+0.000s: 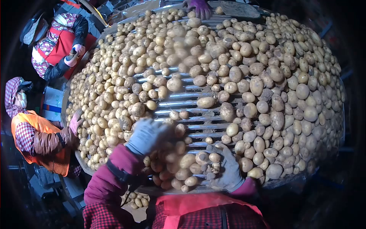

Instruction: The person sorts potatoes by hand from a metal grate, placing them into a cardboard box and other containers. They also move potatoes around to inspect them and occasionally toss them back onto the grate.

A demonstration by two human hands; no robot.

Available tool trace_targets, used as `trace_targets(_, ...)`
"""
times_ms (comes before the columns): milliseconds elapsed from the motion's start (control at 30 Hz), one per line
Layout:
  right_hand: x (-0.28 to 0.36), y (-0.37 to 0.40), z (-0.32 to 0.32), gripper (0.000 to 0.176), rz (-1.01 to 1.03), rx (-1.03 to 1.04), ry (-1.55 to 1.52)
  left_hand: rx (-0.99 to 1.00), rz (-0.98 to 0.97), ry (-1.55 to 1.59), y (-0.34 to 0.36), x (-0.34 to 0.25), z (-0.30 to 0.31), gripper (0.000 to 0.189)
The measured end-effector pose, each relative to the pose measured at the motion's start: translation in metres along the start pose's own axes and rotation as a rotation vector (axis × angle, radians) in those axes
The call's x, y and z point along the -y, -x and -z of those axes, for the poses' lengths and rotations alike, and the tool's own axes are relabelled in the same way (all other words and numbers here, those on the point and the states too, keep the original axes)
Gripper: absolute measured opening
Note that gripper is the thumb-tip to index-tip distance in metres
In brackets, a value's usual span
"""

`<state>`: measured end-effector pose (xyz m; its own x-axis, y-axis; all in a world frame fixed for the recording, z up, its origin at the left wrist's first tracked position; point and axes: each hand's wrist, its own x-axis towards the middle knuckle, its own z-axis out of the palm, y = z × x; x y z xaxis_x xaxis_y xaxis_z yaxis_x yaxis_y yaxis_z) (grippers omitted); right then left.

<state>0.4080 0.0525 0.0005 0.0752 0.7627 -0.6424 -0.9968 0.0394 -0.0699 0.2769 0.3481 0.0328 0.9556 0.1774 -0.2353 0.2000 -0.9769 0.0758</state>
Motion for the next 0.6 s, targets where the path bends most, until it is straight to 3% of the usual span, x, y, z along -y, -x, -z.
trace_targets(33, 0.000, 0.000, -0.002, 0.053, 0.010, -0.034, 0.001, 0.008, -0.078, -0.032, 0.002, -0.008, -0.014, 0.042)
trace_targets(67, 0.000, 0.000, -0.003, 0.049, 0.033, -0.045, 0.033, -0.011, -0.004, -0.145, 0.003, -0.013, -0.023, 0.042)
trace_targets(167, 0.002, 0.000, 0.002, 0.046, 0.010, 0.034, 0.031, 0.208, 0.156, -0.086, -0.012, -0.019, -0.019, 0.044)
trace_targets(200, 0.004, 0.008, -0.013, 0.043, 0.033, 0.058, 0.027, 0.177, 0.188, -0.046, -0.010, -0.026, -0.006, 0.021)
trace_targets(300, -0.002, 0.006, -0.017, 0.041, 0.144, -0.006, 0.190, -0.120, 0.072, 0.125, 0.003, -0.018, -0.012, 0.021)
trace_targets(333, -0.004, 0.005, -0.014, 0.043, 0.211, -0.012, 0.327, -0.204, 0.067, 0.162, 0.006, -0.032, 0.003, 0.040)
trace_targets(367, -0.006, 0.004, -0.011, 0.045, 0.279, -0.027, 0.463, -0.354, 0.005, 0.243, 0.012, -0.039, 0.001, 0.046)
trace_targets(433, -0.004, 0.011, -0.030, 0.050, 0.306, -0.011, 0.464, -0.102, -0.174, 0.488, 0.013, -0.067, 0.046, 0.050)
trace_targets(467, -0.002, 0.011, -0.016, 0.058, 0.127, 0.103, 0.158, -0.215, -0.255, 0.544, 0.008, -0.077, 0.041, 0.053)
trace_targets(500, -0.004, 0.010, -0.015, 0.060, 0.160, 0.078, 0.191, -0.333, -0.333, 0.598, 0.006, -0.084, 0.036, 0.055)
trace_targets(533, -0.007, 0.009, -0.013, 0.062, 0.192, 0.051, 0.226, -0.263, -0.277, 0.534, 0.001, -0.081, 0.035, 0.063)
trace_targets(567, -0.003, 0.007, -0.004, 0.062, 0.111, 0.097, 0.142, -0.288, -0.206, 0.384, -0.004, -0.081, 0.033, 0.061)
trace_targets(600, 0.002, 0.012, -0.010, 0.060, 0.107, 0.110, 0.103, -0.171, -0.190, 0.253, -0.011, -0.076, 0.017, 0.055)
